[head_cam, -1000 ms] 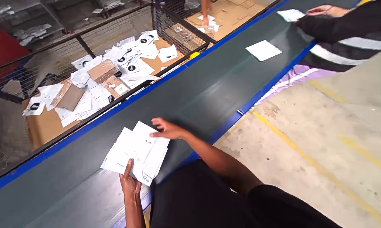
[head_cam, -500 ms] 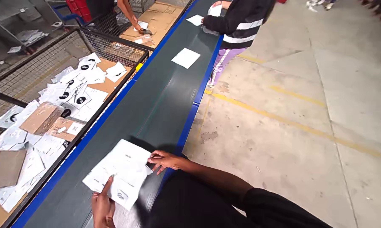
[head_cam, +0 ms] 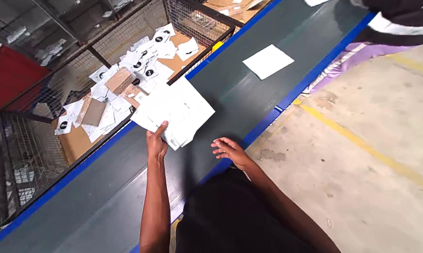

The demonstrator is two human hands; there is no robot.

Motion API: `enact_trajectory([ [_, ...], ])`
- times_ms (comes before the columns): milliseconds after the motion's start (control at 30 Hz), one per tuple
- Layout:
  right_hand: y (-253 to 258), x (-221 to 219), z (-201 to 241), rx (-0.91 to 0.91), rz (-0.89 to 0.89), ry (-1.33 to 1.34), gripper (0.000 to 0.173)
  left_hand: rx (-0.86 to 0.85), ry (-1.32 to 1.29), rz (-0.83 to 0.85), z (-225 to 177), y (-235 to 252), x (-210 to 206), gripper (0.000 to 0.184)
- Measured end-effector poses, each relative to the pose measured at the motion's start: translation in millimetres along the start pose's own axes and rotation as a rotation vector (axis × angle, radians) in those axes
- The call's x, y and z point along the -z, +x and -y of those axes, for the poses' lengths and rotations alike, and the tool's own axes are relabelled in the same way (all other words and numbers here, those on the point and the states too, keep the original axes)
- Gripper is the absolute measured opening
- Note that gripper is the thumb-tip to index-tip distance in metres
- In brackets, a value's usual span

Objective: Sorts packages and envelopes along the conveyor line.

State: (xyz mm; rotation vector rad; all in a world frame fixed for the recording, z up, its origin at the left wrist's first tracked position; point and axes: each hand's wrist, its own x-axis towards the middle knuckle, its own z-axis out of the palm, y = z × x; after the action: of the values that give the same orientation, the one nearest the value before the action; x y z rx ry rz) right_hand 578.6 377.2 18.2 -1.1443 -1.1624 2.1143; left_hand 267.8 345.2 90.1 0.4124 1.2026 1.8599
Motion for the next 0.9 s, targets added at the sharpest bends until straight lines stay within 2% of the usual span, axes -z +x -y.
enact_trajectory([
  [200, 2.9, -17.6, 11.0, 0.053, 0.074, -0.034, 0.033, 0.017, 0.001, 0.003, 10.7, -15.3, 1.2, 0.04],
  [267, 3.7, -20.1, 8.2, 0.061, 0.085, -0.037, 0.031, 0.059, 0.074, 0.014, 9.3, -21.7, 7.4, 0.04],
  [333, 2.0, -14.8, 1.9, 0.079, 0.063, -0.056, 0.031, 0.174, 0.276, 0.147, 5.2, -24.6, 18.1, 0.038],
  [400, -2.8, -10.5, -6.5, 0.07, 0.035, -0.119, 0.034, 0.296, 0.54, 0.314, -0.5, -23.6, 36.5, 0.029],
  [467, -3.4, -6.2, -15.7, 0.031, 0.037, -0.179, 0.033, 0.327, 0.75, 0.338, -8.0, -17.5, 54.7, 0.023],
  [500, -4.1, -4.1, -19.3, 0.009, 0.04, -0.19, 0.034, 0.276, 0.78, 0.271, -11.8, -13.7, 62.4, 0.022],
  [533, -4.7, -2.2, -22.1, -0.009, 0.046, -0.195, 0.034, 0.184, 0.739, 0.172, -15.8, -7.6, 70.3, 0.022],
  [600, -3.0, 0.6, -26.2, -0.028, 0.048, -0.195, 0.034, 0.002, 0.462, 0.002, -25.1, 15.3, 84.1, 0.027],
  [633, -2.0, 1.9, -27.4, -0.029, 0.044, -0.199, 0.034, -0.018, 0.308, -0.008, -30.9, 28.7, 91.3, 0.035],
  [700, 2.0, 3.6, -28.2, -0.009, 0.032, -0.227, 0.034, 0.031, 0.185, 0.0, -40.6, 46.5, 102.0, 0.06],
  [767, 14.9, 10.1, -22.8, 0.059, -0.016, -0.354, 0.036, 0.103, 0.247, 0.017, -35.8, 47.1, 99.0, 0.069],
  [900, 63.8, 43.3, -4.1, 0.171, -0.261, -0.777, 0.061, 0.197, 0.454, 0.064, 19.2, 10.7, 81.6, 0.057],
])
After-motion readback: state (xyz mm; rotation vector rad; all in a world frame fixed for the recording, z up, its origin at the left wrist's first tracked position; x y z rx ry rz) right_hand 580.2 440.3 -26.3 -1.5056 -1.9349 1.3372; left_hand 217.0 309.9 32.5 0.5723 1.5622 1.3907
